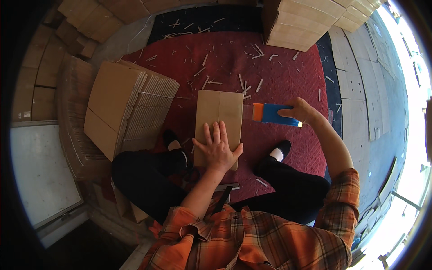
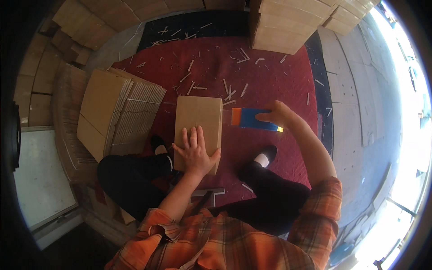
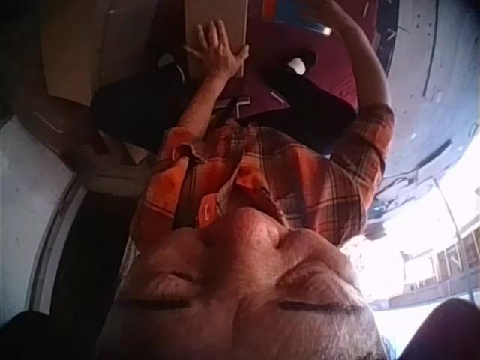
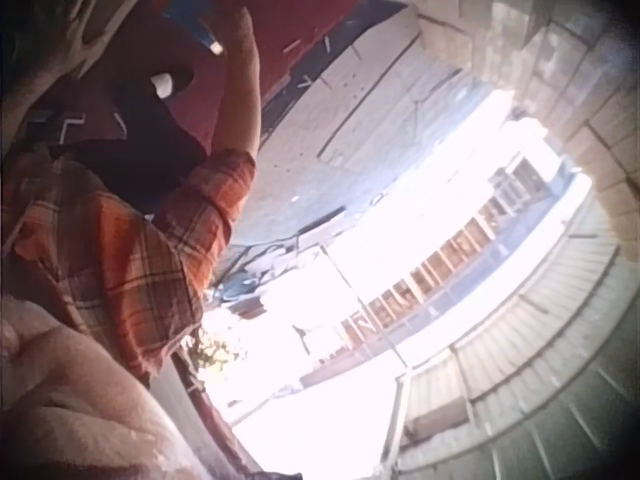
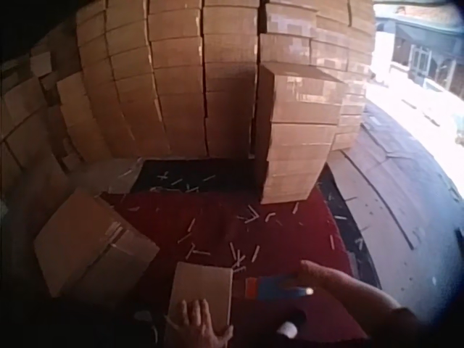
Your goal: The person assembles cardboard boxes by unfolding flat cardboard sheets, folding the flaps, and sealing the seams using a tape dispenser. The person then stacks the taped box onto a pile.
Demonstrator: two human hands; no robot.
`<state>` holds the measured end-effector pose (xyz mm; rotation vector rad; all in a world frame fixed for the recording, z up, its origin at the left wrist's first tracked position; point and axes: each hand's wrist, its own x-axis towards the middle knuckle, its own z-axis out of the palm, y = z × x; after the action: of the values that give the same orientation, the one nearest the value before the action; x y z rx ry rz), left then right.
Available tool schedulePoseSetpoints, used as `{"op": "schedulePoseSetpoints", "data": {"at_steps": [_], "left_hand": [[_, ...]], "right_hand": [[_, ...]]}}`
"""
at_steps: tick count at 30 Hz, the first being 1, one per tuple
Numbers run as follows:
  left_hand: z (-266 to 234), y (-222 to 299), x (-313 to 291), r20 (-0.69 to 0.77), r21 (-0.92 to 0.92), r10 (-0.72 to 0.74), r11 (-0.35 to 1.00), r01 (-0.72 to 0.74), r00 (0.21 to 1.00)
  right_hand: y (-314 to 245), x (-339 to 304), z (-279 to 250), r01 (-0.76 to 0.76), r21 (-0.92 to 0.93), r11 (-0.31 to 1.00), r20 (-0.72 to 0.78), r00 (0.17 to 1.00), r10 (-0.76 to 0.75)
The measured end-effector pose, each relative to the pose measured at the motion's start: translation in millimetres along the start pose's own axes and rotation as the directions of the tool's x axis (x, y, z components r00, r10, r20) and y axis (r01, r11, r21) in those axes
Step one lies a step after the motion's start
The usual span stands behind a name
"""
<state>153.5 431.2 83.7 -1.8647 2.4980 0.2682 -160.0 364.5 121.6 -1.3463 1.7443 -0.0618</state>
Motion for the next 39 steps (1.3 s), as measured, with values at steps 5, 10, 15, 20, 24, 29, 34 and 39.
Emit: {"op": "schedulePoseSetpoints", "data": {"at_steps": [5,10,15,20,24,29,34,39], "left_hand": [[0,-1,0,-0.009,0.013,0.013,1.000,-0.013,1.000],[-2,-2,0,-0.003,0.018,0.016,1.000,-0.016,1.000],[-2,-3,-2,-0.004,0.015,0.016,1.000,-0.016,1.000],[-2,-5,-2,-0.005,-0.016,0.035,0.999,-0.035,0.999],[-4,-13,-2,-0.044,-0.058,0.058,0.996,-0.061,0.997],[-40,-39,-6,0.005,-0.309,0.063,0.949,-0.059,0.998],[-71,-56,-18,0.341,-0.916,0.164,-0.164,0.367,0.926],[-97,-51,-38,0.509,-0.793,0.170,-0.287,0.536,0.844]], "right_hand": [[-10,23,22,0.071,-0.011,0.997,-0.006,0.997,-0.071],[-41,31,19,0.010,-0.120,0.993,0.019,1.000,-0.008],[-107,45,51,-0.066,-0.522,0.850,0.012,0.996,0.085],[-79,43,100,-0.073,-0.544,0.836,-0.080,0.996,0.035],[-67,-6,54,-0.150,-0.414,0.898,-0.182,0.980,0.080],[-76,-94,21,0.039,0.027,0.999,-0.283,0.959,-0.029],[-97,-152,32,0.196,0.181,0.964,-0.254,0.956,-0.147],[-106,-162,57,0.288,0.301,0.909,-0.230,0.947,-0.223]]}}
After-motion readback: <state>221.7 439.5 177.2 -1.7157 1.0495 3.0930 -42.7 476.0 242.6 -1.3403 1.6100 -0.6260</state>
